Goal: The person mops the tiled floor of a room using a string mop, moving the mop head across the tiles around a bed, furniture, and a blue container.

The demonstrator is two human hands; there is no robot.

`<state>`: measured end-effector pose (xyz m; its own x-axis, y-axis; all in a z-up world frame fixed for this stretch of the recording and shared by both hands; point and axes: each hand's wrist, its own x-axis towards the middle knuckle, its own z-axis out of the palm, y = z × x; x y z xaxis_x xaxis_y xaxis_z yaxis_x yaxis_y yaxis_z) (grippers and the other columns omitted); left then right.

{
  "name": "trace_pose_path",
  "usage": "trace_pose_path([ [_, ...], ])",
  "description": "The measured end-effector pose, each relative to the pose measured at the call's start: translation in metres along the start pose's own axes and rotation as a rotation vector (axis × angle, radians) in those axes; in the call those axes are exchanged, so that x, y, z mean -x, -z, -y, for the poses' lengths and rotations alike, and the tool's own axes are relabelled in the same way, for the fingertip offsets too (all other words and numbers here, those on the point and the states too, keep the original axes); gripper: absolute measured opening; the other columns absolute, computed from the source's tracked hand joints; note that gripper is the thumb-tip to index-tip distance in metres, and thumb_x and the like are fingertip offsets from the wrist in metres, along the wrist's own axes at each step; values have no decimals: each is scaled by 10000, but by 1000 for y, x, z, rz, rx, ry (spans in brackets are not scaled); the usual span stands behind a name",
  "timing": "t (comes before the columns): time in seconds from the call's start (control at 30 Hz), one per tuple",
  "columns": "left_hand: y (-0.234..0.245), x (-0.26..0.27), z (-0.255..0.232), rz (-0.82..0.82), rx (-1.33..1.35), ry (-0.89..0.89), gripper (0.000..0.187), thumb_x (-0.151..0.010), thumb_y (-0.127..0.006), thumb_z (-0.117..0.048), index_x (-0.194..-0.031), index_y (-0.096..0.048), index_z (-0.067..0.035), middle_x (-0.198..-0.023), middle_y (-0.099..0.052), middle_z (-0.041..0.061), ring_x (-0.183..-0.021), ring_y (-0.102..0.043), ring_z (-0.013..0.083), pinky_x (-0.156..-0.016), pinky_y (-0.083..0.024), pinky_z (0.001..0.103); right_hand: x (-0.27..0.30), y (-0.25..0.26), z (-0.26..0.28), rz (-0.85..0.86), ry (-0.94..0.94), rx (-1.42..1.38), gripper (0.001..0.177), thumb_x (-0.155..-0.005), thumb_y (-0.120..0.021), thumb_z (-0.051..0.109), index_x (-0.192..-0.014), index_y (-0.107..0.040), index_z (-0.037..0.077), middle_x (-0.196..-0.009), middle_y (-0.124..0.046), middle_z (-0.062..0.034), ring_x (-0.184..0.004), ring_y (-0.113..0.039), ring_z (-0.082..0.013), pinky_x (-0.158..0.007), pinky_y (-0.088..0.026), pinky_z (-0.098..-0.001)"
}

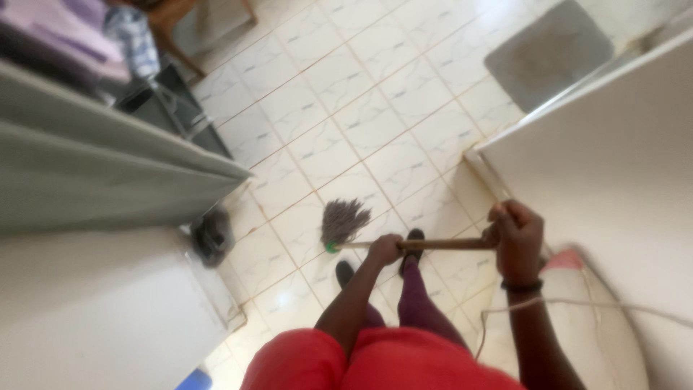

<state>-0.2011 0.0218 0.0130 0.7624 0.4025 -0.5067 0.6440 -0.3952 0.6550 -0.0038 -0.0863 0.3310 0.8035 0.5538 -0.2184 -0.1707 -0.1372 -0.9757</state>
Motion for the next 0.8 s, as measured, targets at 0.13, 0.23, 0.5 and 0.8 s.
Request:
trace_pose_path([
  [0.13, 16, 88, 73, -14, 20, 187, 246, -809, -806, -318, -1002, -738, -181, -1070, -732, 89, -1015, -701, 300, -876, -562, 485, 38, -62, -58, 135, -47, 63, 262, -1019, -603, 116, -774, -611, 24, -571, -533, -13, -468, -514, -90, -441, -425, -249],
  [0.23, 19, 145, 113, -57, -55, 314, 242, -772, -837, -297, -967, -761, -175, -1079, -690, 125, -1013, -674, 303, -833, -572, 484, 71, -98, -97, 235, -105, 100, 279, -1021, -611, 138, -763, -616, 32, -585, -540, -8, -492, -518, -83, -452, -416, -243],
  [0.5, -7, 141, 102, -311, -108, 204, 234, -828, -778, -345, -905, -712, -134, -985, -710, 96, -878, -695, 292, -698, -573, 472, 91, -89, -60, 177, -24, 190, 219, -1042, -611, 105, -835, -641, 39, -671, -556, 5, -560, -538, -74, -499, -452, -241],
  [0.8, 15, 52, 4, -486, 53, -31, 176, -862, -748, -277, -905, -610, -176, -915, -670, 23, -840, -689, 275, -668, -553, 490, 172, -76, 56, 233, 253, 597, 323, -1111, -571, 160, -819, -617, 30, -538, -530, -25, -418, -439, -84, -375, -327, -269],
])
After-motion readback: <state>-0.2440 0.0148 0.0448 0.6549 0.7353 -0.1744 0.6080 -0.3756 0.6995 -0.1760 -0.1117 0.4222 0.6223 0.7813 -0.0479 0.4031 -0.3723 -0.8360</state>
